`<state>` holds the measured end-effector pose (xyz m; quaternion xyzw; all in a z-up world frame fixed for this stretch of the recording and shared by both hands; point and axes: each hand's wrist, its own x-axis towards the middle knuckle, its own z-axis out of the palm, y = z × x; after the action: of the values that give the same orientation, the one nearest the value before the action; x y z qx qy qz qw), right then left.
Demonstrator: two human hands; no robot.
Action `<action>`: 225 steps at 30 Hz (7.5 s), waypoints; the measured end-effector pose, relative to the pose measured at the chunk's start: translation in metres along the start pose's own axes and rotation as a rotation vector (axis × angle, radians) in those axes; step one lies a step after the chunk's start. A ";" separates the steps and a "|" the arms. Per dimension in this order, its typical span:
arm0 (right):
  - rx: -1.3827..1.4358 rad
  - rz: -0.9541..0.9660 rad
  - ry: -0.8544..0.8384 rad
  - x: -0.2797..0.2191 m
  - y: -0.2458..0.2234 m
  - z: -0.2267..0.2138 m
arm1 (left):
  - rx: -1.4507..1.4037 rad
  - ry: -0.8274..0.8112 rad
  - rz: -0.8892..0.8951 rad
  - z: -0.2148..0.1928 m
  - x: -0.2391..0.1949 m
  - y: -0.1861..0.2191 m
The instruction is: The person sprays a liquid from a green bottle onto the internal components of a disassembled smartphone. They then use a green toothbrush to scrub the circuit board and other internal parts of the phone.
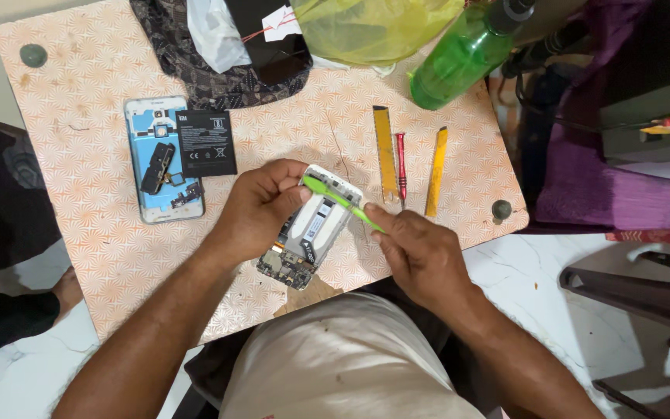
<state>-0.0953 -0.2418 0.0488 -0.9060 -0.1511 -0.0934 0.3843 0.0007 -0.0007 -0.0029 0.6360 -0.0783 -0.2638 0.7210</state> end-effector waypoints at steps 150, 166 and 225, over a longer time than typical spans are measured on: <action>0.928 0.473 0.249 0.016 0.025 0.029 | -0.508 -0.130 -0.011 -0.019 0.002 -0.033; 0.353 0.156 0.050 0.018 0.016 0.020 | -0.039 -0.101 -0.027 -0.015 0.003 0.000; -0.071 0.166 0.050 0.045 0.005 0.008 | 0.142 0.069 0.212 -0.021 -0.046 0.005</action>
<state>-0.0510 -0.2301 0.0530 -0.9259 -0.0626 -0.0890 0.3618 -0.0276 0.0400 0.0082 0.6822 -0.1386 -0.1579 0.7003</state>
